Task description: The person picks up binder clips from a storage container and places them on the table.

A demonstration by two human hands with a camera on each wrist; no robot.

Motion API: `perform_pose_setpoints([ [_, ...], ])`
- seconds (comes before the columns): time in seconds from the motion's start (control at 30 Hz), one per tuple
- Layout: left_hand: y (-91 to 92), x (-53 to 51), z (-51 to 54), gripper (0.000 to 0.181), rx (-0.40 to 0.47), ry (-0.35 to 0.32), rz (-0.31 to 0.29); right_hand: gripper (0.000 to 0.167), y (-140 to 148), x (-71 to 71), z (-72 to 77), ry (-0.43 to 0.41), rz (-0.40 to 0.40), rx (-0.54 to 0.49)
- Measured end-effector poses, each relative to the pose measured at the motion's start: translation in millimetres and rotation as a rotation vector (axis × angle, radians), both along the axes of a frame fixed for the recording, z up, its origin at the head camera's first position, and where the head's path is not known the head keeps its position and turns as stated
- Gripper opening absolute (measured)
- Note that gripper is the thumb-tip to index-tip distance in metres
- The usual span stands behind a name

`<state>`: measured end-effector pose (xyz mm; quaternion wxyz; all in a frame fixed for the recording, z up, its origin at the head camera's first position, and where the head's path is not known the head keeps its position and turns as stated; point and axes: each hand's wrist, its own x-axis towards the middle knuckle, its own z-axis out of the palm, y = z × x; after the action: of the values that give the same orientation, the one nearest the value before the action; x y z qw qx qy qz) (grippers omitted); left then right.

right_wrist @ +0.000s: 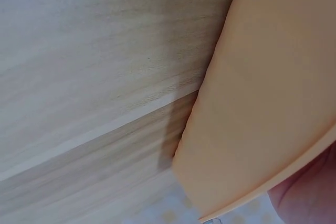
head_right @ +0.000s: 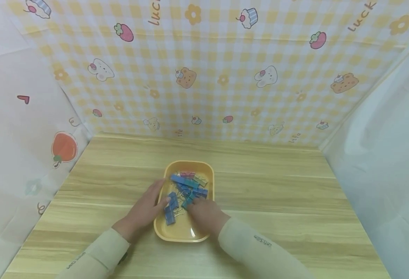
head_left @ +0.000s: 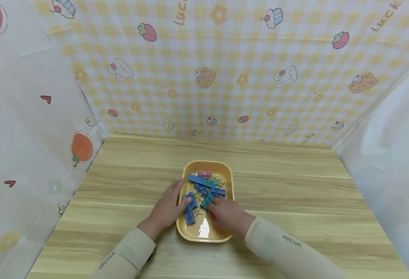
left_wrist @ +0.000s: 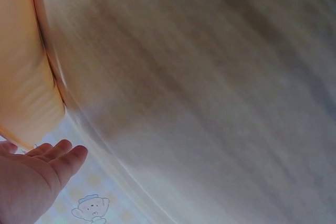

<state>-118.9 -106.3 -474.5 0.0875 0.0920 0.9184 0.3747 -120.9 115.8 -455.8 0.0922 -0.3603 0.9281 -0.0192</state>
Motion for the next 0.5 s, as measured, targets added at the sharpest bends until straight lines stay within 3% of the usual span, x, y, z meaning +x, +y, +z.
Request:
perform_pose_setpoints([
  [0.2,0.3,0.2,0.4,0.073,0.002,-0.015,0.008,0.016,-4.7,-1.0,4.2,-0.043,-0.019,0.029],
  [0.5,0.6,0.2,-0.3,0.072,0.003,-0.007,0.008,0.016,-6.5,-2.0,1.5,-0.04,-0.015,0.064],
])
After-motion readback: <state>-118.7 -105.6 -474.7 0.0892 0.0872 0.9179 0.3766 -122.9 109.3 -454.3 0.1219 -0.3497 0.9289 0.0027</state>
